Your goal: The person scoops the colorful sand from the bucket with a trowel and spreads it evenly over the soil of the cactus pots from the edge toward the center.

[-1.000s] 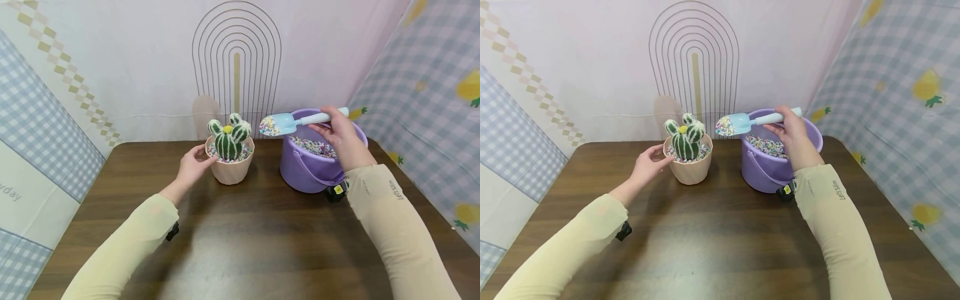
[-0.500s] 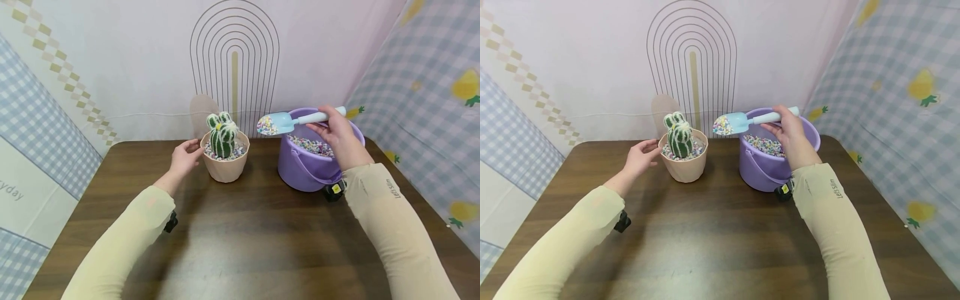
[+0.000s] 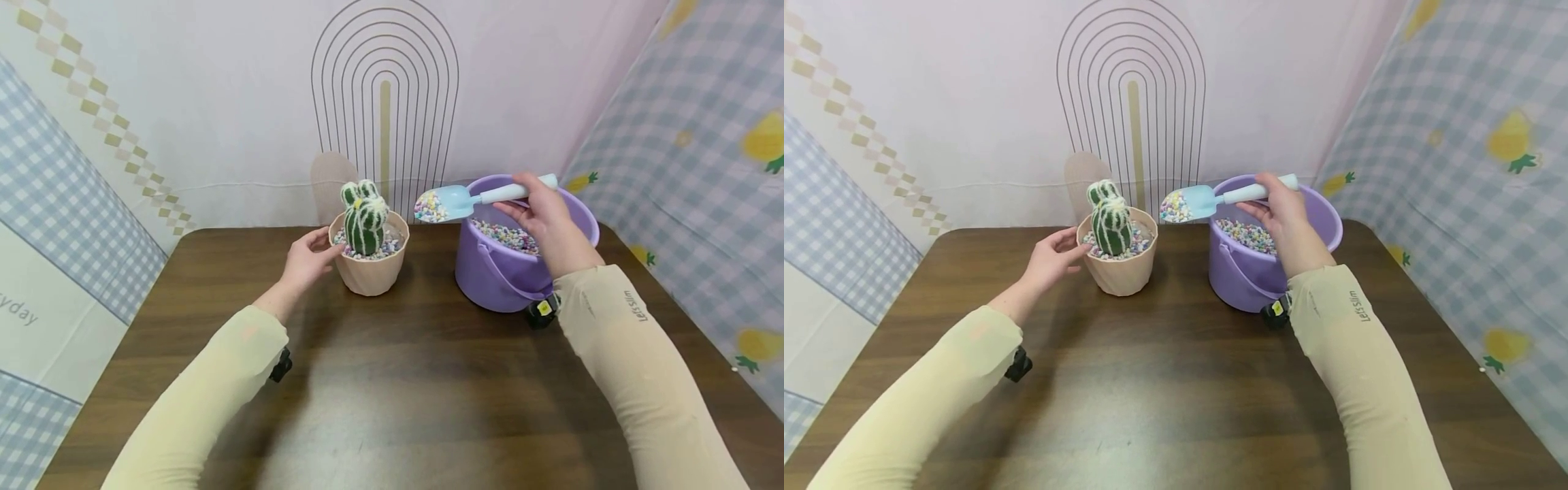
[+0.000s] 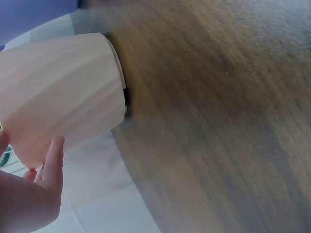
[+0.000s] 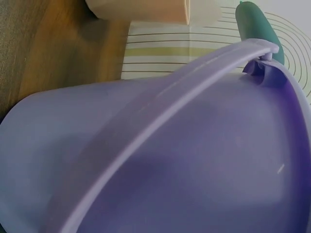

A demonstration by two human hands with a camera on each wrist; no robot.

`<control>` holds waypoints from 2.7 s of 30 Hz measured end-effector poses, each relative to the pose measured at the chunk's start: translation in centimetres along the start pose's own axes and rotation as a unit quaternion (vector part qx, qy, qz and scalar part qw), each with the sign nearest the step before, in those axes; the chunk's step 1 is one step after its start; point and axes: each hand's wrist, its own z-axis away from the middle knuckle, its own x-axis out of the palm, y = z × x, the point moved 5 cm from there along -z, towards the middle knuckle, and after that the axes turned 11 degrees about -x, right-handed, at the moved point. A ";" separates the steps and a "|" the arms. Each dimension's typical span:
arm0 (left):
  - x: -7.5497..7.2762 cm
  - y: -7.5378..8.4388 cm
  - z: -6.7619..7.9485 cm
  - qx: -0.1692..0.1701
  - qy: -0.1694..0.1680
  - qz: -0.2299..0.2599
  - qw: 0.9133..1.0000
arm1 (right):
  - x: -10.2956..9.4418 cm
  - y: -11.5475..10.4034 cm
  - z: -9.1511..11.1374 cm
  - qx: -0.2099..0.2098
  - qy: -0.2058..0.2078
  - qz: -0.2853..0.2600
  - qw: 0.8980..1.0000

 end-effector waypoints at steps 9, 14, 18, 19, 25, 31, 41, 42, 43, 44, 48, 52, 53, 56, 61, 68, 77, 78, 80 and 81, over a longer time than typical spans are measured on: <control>0.3 0.2 -0.5 0.004 0.026 0.062 0.998 | 1.1 0.7 0.1 -0.020 -0.007 0.033 0.999; 0.5 0.2 -0.7 -0.005 0.021 0.082 0.996 | 1.6 1.2 0.1 -0.044 -0.004 0.065 0.997; 0.7 0.2 -0.6 -0.007 0.022 0.084 0.996 | 1.9 1.6 0.1 -0.056 0.004 0.087 0.995; 0.7 0.2 -0.6 -0.008 0.022 0.084 0.996 | 2.0 1.7 0.1 -0.058 0.006 0.093 0.994; 0.7 0.2 -0.6 -0.011 0.022 0.086 0.996 | 2.8 2.3 0.0 -0.065 0.004 0.120 0.991; 0.8 0.2 -0.6 -0.013 0.017 0.092 0.996 | 3.0 2.5 -0.1 -0.071 0.007 0.140 0.988; 0.8 0.3 -0.4 -0.017 0.019 0.086 0.996 | 3.3 2.3 -0.2 -0.088 0.014 0.165 0.982; 0.8 0.3 -0.4 -0.018 0.020 0.083 0.996 | 3.4 2.3 -0.2 -0.089 0.015 0.166 0.982; 0.8 0.3 -0.4 -0.018 0.021 0.081 0.996 | 3.4 2.3 -0.2 -0.090 0.016 0.167 0.982; 0.8 0.4 -0.4 -0.018 0.022 0.078 0.997 | 3.4 2.3 -0.2 -0.090 0.017 0.168 0.982; 0.8 0.4 -0.4 -0.015 0.024 0.070 0.997 | 3.3 2.2 -0.4 -0.091 0.017 0.166 0.982; 1.0 0.4 -0.1 -0.003 0.030 0.044 0.999 | 3.2 2.2 -0.5 -0.090 0.018 0.165 0.982; 1.1 0.4 0.0 0.000 0.032 0.036 0.999 | 3.2 2.2 -0.5 -0.090 0.018 0.164 0.982; 1.3 0.3 0.2 0.009 0.039 0.016 0.999 | 3.2 2.1 -0.5 -0.090 0.019 0.162 0.982; 1.3 0.4 0.4 0.020 0.049 0.008 0.999 | 3.4 1.9 -0.5 -0.093 0.015 0.166 0.982; 1.3 0.5 0.3 0.017 0.045 0.011 0.999 | 3.5 1.8 -0.4 -0.097 0.016 0.177 0.979; 1.2 0.5 -0.2 -0.003 0.012 0.023 1.000 | 3.5 1.9 -0.7 -0.107 0.036 0.188 0.976; 1.1 0.5 -0.4 -0.004 0.010 0.024 1.000 | 3.5 1.9 -0.7 -0.107 0.037 0.187 0.976; 0.9 0.5 -0.4 -0.007 0.011 0.029 0.999 | 3.5 1.9 -0.5 -0.106 0.038 0.187 0.976; 0.8 0.4 -0.4 -0.010 0.016 0.034 0.999 | 3.5 1.9 -0.5 -0.107 0.038 0.186 0.976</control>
